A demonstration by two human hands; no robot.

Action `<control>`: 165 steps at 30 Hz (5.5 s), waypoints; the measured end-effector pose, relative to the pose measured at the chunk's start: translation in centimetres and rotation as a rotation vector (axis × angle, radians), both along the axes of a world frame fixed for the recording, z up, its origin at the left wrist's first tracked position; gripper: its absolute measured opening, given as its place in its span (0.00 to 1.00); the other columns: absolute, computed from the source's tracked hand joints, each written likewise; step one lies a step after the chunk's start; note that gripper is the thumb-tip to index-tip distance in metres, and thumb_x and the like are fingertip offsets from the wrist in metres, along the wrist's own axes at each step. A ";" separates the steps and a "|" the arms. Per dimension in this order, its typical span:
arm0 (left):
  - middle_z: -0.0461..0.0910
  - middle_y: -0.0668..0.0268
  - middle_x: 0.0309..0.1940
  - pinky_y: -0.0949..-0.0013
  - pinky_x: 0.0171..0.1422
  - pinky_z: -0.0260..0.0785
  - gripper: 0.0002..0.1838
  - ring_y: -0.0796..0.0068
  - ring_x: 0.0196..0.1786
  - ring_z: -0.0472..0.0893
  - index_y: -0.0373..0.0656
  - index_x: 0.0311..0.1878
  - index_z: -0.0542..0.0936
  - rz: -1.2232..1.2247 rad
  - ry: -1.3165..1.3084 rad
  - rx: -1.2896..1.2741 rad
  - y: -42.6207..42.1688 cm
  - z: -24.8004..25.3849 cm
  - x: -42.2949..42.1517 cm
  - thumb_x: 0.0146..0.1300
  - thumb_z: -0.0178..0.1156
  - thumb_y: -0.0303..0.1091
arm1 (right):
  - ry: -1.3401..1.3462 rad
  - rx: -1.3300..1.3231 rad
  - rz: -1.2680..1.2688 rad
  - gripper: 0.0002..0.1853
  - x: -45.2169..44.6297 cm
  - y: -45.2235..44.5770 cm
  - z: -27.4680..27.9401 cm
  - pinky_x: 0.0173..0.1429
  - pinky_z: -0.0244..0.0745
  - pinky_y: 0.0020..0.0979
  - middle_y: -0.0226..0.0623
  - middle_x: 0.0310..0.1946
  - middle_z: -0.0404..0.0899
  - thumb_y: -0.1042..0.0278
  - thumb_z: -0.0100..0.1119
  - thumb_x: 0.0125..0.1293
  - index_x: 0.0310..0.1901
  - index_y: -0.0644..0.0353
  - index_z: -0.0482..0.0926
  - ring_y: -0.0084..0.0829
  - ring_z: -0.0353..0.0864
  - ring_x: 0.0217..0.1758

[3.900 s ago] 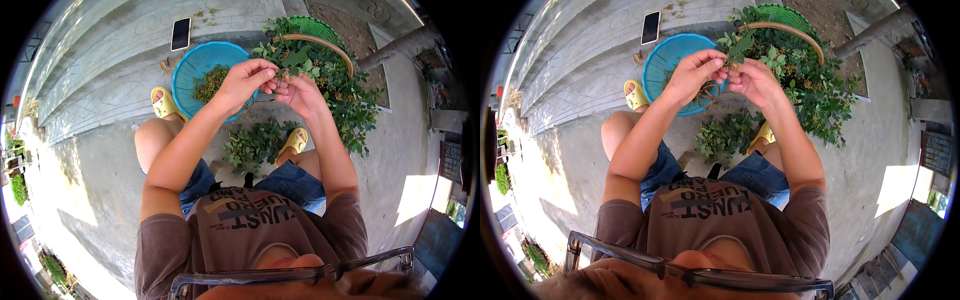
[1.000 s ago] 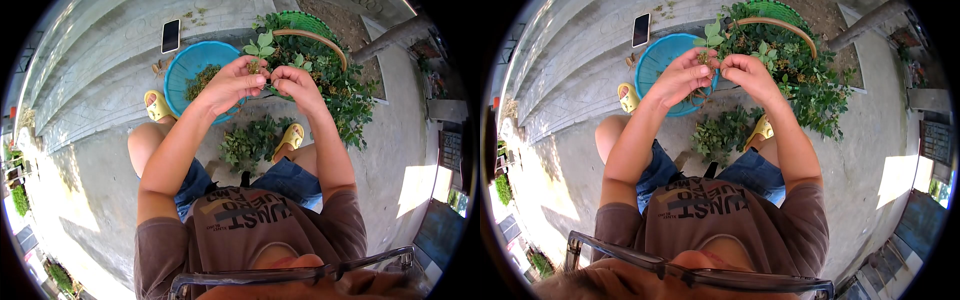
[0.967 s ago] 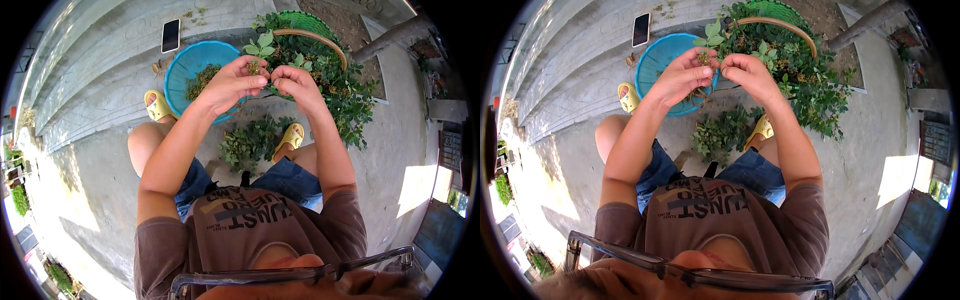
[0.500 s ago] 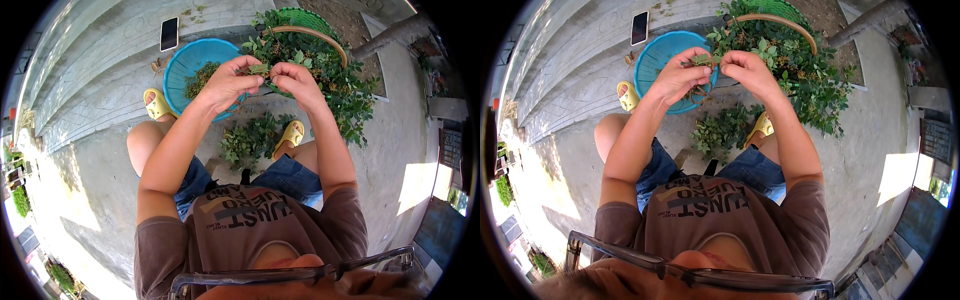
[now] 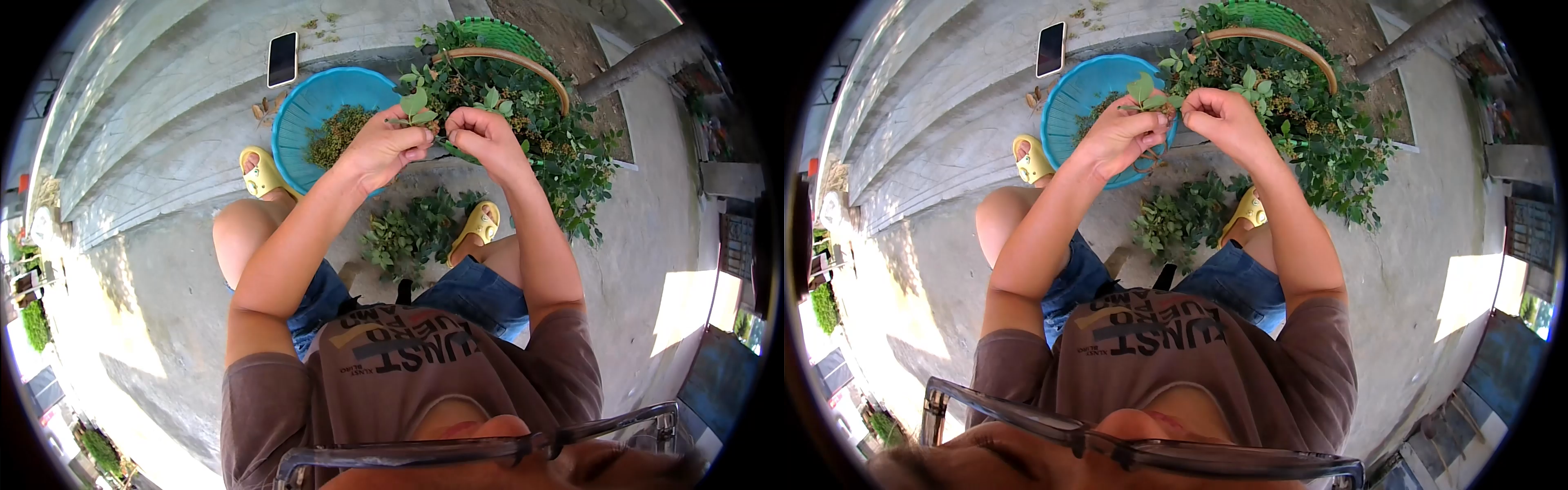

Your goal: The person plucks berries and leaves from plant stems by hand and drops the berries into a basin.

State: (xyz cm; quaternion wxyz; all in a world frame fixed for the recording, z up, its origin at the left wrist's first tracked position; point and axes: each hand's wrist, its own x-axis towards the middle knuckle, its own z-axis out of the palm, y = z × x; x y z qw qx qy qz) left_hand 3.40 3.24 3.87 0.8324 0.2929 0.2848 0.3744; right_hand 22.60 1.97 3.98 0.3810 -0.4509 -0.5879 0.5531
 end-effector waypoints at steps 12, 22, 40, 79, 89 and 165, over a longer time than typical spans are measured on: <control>0.69 0.70 0.29 0.76 0.30 0.57 0.08 0.82 0.29 0.66 0.38 0.41 0.73 -0.054 0.128 -0.015 -0.3 -0.8 -0.4 0.59 0.57 0.23 | -0.249 0.127 0.211 0.14 2.1 -0.3 1.9 0.36 0.64 0.21 0.23 0.26 0.69 0.65 0.70 0.50 0.35 0.61 0.78 0.19 0.66 0.29; 0.75 0.66 0.36 0.74 0.39 0.71 0.14 0.73 0.39 0.79 0.37 0.48 0.71 -0.182 0.113 -0.069 -1.4 -0.8 0.6 0.58 0.56 0.20 | 0.170 0.077 0.059 0.06 -0.1 0.2 0.5 0.41 0.72 0.22 0.29 0.38 0.74 0.74 0.61 0.61 0.37 0.65 0.78 0.20 0.75 0.34; 0.76 0.61 0.41 0.69 0.44 0.71 0.14 0.67 0.42 0.76 0.41 0.46 0.74 -0.168 -0.183 -0.193 -0.7 -1.7 -0.1 0.67 0.54 0.42 | 0.278 0.096 -0.125 0.07 0.6 0.0 0.6 0.44 0.69 0.23 0.26 0.37 0.78 0.70 0.62 0.61 0.40 0.62 0.80 0.17 0.71 0.38; 0.75 0.72 0.29 0.79 0.36 0.66 0.05 0.84 0.30 0.72 0.38 0.40 0.77 0.295 0.783 0.776 -1.8 -0.2 0.4 0.62 0.60 0.27 | -0.012 0.106 0.008 0.08 0.6 -1.2 0.5 0.39 0.71 0.19 0.25 0.33 0.77 0.74 0.65 0.58 0.38 0.62 0.77 0.15 0.75 0.37; 0.74 0.63 0.29 0.71 0.33 0.68 0.07 0.73 0.27 0.74 0.38 0.38 0.77 0.294 0.928 1.062 -1.7 0.0 0.6 0.55 0.62 0.23 | 0.186 0.039 -0.010 0.05 -0.6 -0.6 -1.6 0.35 0.68 0.18 0.22 0.29 0.74 0.68 0.56 0.67 0.38 0.60 0.74 0.14 0.71 0.31; 0.77 0.70 0.34 0.77 0.42 0.67 0.09 0.82 0.37 0.73 0.37 0.44 0.79 -0.032 0.374 0.339 -1.3 -0.8 3.4 0.67 0.54 0.32 | 0.556 -0.164 -0.334 0.06 8.7 2.3 -2.0 0.38 0.73 0.29 0.32 0.35 0.81 0.66 0.56 0.67 0.41 0.57 0.77 0.22 0.75 0.34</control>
